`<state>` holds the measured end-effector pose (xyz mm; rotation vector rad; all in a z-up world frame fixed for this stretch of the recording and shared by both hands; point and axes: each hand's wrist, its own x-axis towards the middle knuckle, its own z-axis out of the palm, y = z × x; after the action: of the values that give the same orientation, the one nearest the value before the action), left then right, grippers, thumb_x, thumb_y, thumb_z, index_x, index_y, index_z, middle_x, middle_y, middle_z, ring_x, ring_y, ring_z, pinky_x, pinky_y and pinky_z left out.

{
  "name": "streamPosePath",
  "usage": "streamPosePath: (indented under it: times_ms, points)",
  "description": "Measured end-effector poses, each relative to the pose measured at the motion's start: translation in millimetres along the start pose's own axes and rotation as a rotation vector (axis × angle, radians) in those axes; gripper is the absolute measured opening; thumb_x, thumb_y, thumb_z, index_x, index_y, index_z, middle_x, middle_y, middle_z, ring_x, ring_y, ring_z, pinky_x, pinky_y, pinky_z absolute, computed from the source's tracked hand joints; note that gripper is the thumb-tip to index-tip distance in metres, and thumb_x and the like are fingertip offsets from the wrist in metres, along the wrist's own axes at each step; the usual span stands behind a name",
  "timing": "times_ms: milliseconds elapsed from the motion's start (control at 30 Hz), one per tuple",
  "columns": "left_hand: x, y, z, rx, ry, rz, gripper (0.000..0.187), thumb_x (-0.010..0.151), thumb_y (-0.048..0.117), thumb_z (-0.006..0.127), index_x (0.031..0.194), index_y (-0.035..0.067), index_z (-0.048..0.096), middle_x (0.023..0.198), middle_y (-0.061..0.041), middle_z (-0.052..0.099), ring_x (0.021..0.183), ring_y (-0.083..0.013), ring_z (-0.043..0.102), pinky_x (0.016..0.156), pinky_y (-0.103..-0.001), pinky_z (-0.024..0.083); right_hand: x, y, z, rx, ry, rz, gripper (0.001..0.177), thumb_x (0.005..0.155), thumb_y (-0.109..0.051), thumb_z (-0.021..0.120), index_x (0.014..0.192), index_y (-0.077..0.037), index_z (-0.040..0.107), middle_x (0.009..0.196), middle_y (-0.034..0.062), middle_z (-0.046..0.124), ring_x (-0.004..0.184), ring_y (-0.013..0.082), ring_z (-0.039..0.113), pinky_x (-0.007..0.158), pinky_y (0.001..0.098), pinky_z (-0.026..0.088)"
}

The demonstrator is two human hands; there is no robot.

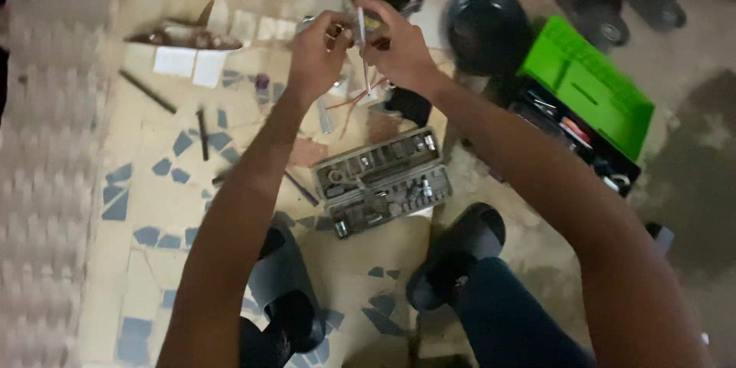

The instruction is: Repairing or assembling small electronic components using various tools on the floor

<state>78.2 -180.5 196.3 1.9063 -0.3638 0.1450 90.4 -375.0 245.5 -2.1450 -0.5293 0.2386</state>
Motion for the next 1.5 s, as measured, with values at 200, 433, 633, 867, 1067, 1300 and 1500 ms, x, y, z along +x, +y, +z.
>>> streamPosePath:
  times_ms: [200,433,633,867,1067,1300,1500]
  points:
    - [58,19,13,0.235,-0.041,0.151,0.019,0.095,0.006,0.077,0.112,-0.002,0.074,0.105,-0.018,0.077,0.084,-0.0266,0.074,0.073,-0.039,0.062,-7,29,-64,-0.287,0.325,-0.243,0.047,0.091,-0.003,0.075,0.13,-0.016,0.054,0.082,0.004,0.081,0.06,0.0132,0.069,0.049,0.0319,0.048]
    - [96,-16,11,0.51,-0.065,0.126,0.022,0.076,0.013,0.082,0.095,0.011,0.072,0.091,-0.01,0.08,0.086,-0.036,0.074,0.076,-0.048,0.055,15,62,-91,-0.334,0.599,-0.127,0.029,0.093,-0.022,0.072,0.118,-0.013,0.059,0.077,0.0024,0.082,0.075,0.0231,0.08,0.066,0.0442,0.052]
    - [88,-81,39,0.361,0.042,0.038,0.025,0.075,-0.002,0.067,0.096,0.012,0.067,0.086,-0.014,0.076,0.082,-0.0381,0.073,0.064,-0.048,0.053,26,72,-73,-0.26,0.638,-0.375,0.039,0.107,-0.007,0.074,0.139,-0.012,0.053,0.089,0.0104,0.079,0.082,0.025,0.08,0.066,0.0393,0.062]
    - [100,-121,83,0.273,0.271,-0.001,0.02,0.07,0.013,0.078,0.088,0.015,0.07,0.081,-0.004,0.079,0.075,-0.0244,0.076,0.068,-0.039,0.055,47,82,-51,-0.438,0.564,-0.518,0.013,0.108,-0.006,0.067,0.115,-0.004,0.056,0.09,0.0175,0.063,0.078,0.0369,0.06,0.069,0.0479,0.05]
    - [95,-127,85,0.243,0.265,-0.12,0.023,0.067,0.018,0.075,0.089,0.014,0.071,0.083,-0.006,0.079,0.078,-0.0267,0.075,0.069,-0.04,0.054,59,108,-38,-0.567,0.472,-0.501,0.016,0.098,-0.002,0.074,0.111,-0.005,0.064,0.093,0.0124,0.073,0.083,0.0393,0.066,0.071,0.0508,0.048]
    - [65,-111,49,0.159,0.248,-0.123,0.009,0.079,0.017,0.071,0.088,0.017,0.071,0.074,-0.003,0.074,0.066,-0.0204,0.068,0.058,-0.043,0.051,71,105,-33,-0.625,0.492,-0.495,0.011,0.1,-0.003,0.075,0.11,-0.009,0.075,0.082,0.0103,0.072,0.075,0.0345,0.065,0.063,0.0483,0.045]
    - [39,-127,2,0.202,0.255,-0.207,0.009,0.085,0.016,0.065,0.09,0.014,0.071,0.089,-0.007,0.079,0.082,-0.0251,0.074,0.068,-0.044,0.057,90,114,-12,-0.813,0.421,-0.396,0.011,0.104,-0.024,0.08,0.111,-0.02,0.086,0.092,0.007,0.08,0.083,0.0338,0.071,0.061,0.0504,0.039]
